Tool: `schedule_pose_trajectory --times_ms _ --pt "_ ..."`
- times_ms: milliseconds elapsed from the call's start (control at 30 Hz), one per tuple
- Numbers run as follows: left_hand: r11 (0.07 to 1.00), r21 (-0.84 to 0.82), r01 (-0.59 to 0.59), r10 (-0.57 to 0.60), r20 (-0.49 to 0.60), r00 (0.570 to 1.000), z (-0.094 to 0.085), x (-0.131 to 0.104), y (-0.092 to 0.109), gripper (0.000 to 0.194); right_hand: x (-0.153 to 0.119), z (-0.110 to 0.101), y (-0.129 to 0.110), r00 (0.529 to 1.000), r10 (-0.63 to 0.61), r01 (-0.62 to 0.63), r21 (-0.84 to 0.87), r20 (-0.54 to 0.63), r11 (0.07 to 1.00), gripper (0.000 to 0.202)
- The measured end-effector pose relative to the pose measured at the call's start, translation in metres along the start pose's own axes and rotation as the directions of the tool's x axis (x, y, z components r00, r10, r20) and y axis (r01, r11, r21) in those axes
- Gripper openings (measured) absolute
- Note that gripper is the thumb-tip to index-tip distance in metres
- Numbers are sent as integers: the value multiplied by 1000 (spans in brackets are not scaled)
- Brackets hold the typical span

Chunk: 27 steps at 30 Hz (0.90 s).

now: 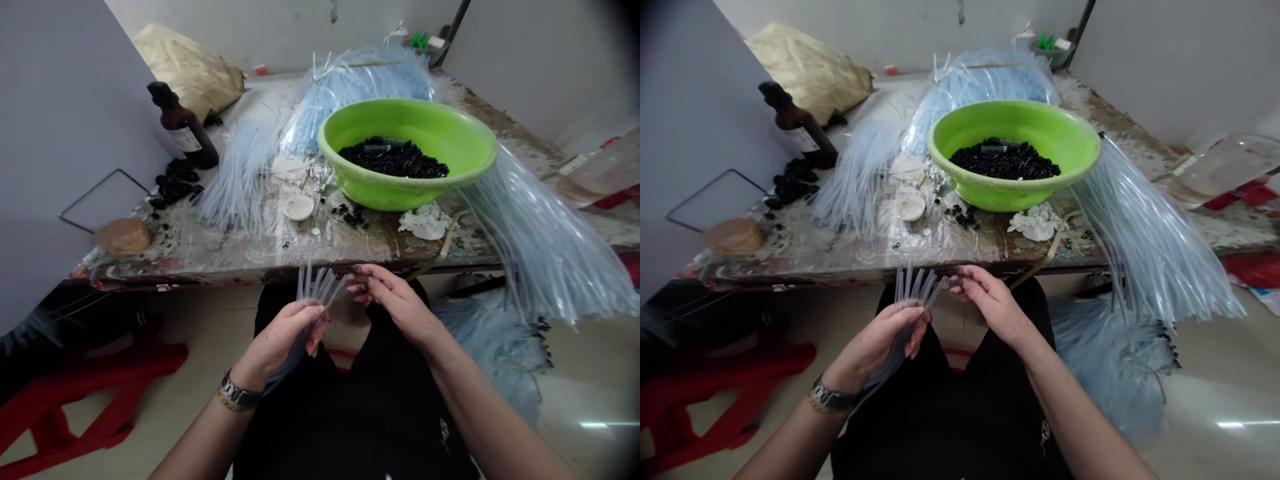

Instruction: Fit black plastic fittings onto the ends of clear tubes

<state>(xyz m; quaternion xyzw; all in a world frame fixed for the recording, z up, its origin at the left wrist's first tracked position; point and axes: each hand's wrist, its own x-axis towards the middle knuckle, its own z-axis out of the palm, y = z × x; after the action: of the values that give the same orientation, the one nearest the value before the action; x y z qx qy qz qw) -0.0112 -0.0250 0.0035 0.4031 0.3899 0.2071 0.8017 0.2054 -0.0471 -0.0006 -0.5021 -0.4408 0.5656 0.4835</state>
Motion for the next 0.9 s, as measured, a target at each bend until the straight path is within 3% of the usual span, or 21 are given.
schedule_pose_trajectory --times_ms 100,267,467,633,900 --pt "999 10 -42 43 -57 997 0 -2 -1 20 -1 4 -10 998 -52 58 -209 37 976 25" --pt "994 -1 -106 103 -223 969 2 -2 2 21 11 9 -30 982 -182 182 -487 49 854 19" --pt "983 -25 -183 162 -364 917 -1 -3 3 23 44 2 -46 919 -394 281 -749 28 601 15" --pt "973 -80 -217 169 -399 901 -4 -4 2 24 74 -10 -47 884 -465 220 -920 47 325 18" --pt "954 -172 -246 156 -415 897 -3 0 0 31 106 -5 -43 922 -383 87 -994 53 72 18"
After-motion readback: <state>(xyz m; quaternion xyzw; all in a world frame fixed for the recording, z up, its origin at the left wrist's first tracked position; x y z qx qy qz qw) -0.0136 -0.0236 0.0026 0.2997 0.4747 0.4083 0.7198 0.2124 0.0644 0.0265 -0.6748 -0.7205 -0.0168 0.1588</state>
